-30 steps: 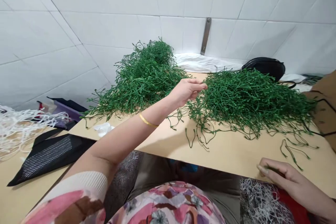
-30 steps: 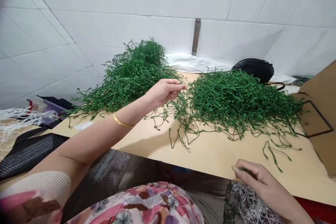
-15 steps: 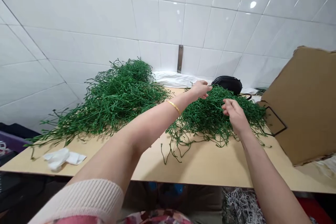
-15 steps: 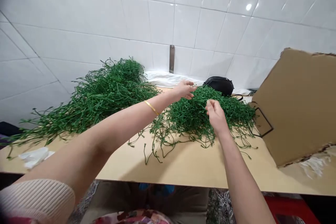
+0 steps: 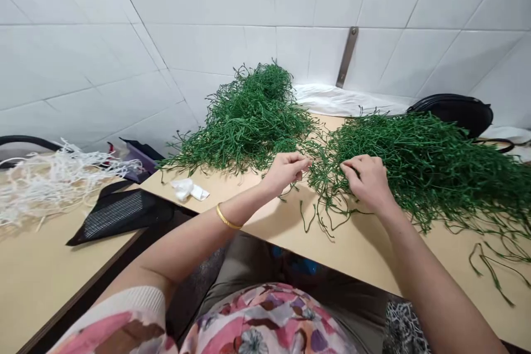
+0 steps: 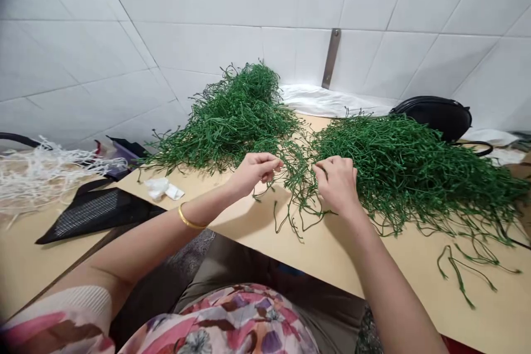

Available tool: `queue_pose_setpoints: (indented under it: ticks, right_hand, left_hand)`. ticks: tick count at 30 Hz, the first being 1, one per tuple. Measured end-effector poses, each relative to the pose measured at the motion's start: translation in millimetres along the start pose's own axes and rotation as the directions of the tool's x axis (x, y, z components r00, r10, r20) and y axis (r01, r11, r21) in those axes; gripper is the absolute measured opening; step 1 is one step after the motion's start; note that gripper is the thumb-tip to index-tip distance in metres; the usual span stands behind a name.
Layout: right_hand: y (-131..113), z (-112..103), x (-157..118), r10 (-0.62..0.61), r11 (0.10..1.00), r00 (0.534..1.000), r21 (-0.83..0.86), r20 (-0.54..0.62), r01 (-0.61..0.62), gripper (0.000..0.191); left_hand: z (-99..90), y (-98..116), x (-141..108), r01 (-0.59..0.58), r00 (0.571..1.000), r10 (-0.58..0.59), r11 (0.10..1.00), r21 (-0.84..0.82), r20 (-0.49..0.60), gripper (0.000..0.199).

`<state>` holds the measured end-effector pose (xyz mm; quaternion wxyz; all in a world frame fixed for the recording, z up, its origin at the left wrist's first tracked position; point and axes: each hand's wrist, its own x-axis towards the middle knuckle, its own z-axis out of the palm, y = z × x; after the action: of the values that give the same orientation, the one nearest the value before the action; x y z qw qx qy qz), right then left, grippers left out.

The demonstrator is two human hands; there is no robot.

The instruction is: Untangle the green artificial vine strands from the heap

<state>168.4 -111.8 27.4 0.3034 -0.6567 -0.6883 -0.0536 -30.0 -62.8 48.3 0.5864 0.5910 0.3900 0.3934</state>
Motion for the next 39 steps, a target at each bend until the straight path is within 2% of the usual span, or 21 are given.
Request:
queue_pose_setpoints:
  ticks: [2, 4, 6, 8, 10, 13, 15, 17, 18, 21, 22, 24, 28, 32, 34, 39]
  right_hand:
    - [-9, 8, 6, 0.023, 0.996, 0.997, -0.090, 0.068, -0.017, 0.027]
    - [-18, 12, 12, 0.014, 0.994, 0.992, -0.109, 0.129, 0.000, 0.026]
    - [-27, 12, 19, -0.036, 0.996, 0.981, -0.076, 0.188, 0.051, 0.026]
    - [-35, 11, 25, -0.120, 0.992, 0.964, 0.002, 0.237, 0.123, 0.025]
    - [-39, 10, 29, -0.200, 0.975, 0.954, 0.139, 0.223, 0.172, 0.025]
    - [-34, 12, 24, -0.230, 0.941, 0.966, 0.282, 0.121, 0.188, 0.029]
    - [-26, 18, 12, -0.237, 0.952, 0.967, 0.224, 0.096, 0.211, 0.031]
    - [-20, 28, -4, -0.279, 0.959, 0.953, 0.083, 0.114, 0.271, 0.033]
    - [-18, 33, -12, -0.317, 0.948, 0.936, 0.017, 0.151, 0.319, 0.034]
    - [-17, 49, -29, -0.447, 0.860, 0.843, -0.117, 0.298, 0.497, 0.046]
    - [-17, 53, -30, -0.460, 0.835, 0.827, -0.160, 0.324, 0.527, 0.048]
    - [-13, 59, -26, -0.441, 0.808, 0.829, -0.250, 0.345, 0.534, 0.049]
    - [8, 64, -1, -0.354, 0.789, 0.876, -0.398, 0.328, 0.468, 0.047]
    - [31, 68, 22, -0.303, 0.782, 0.911, -0.472, 0.281, 0.406, 0.045]
    - [38, 70, 31, -0.288, 0.788, 0.922, -0.482, 0.260, 0.382, 0.045]
    - [45, 74, 51, -0.270, 0.804, 0.935, -0.480, 0.230, 0.351, 0.042]
  left_hand:
    - [2.6, -7, -5, 0.079, 0.996, -0.080, 0.997, 0.016, 0.035, 0.011]
    - [8.3, -10, -4, 0.117, 0.990, -0.121, 0.992, 0.055, 0.074, 0.018]
    - [13.0, -12, 1, 0.094, 0.991, -0.101, 0.992, 0.082, 0.092, 0.022]
    - [13.8, -14, 10, 0.037, 0.997, -0.043, 0.995, 0.090, 0.071, 0.015]
    - [9.2, -17, 18, 0.007, 1.000, -0.008, 0.998, 0.055, 0.012, 0.017]
    - [-8.5, -13, 25, 0.042, 0.997, -0.048, 0.995, -0.089, -0.065, 0.018]
    - [-25.7, -6, 27, 0.057, 0.994, -0.073, 0.980, -0.192, -0.079, 0.017]
    - [-44.0, 4, 27, 0.053, 0.991, -0.087, 0.956, -0.289, -0.103, 0.018]
    - [-52.6, 8, 28, 0.055, 0.987, -0.102, 0.939, -0.338, -0.122, 0.018]
    - [-71.5, 18, 33, 0.037, 0.984, -0.118, 0.867, -0.497, -0.134, 0.014]
    - [-74.9, 20, 36, 0.029, 0.985, -0.117, 0.834, -0.552, -0.125, 0.010]
    - [-77.2, 24, 41, 0.022, 0.987, -0.119, 0.756, -0.654, -0.105, 0.003]
    - [-66.9, 29, 52, 0.009, 0.988, -0.131, 0.596, -0.803, -0.086, 0.010]
    - [-43.9, 24, 59, 0.039, 0.990, -0.138, 0.487, -0.872, -0.033, 0.011]
    - [-30.2, 15, 61, 0.077, 0.987, -0.159, 0.482, -0.873, 0.000, 0.013]
    - [-3.8, -13, 60, 0.171, 0.978, -0.200, 0.607, -0.776, 0.059, 0.019]
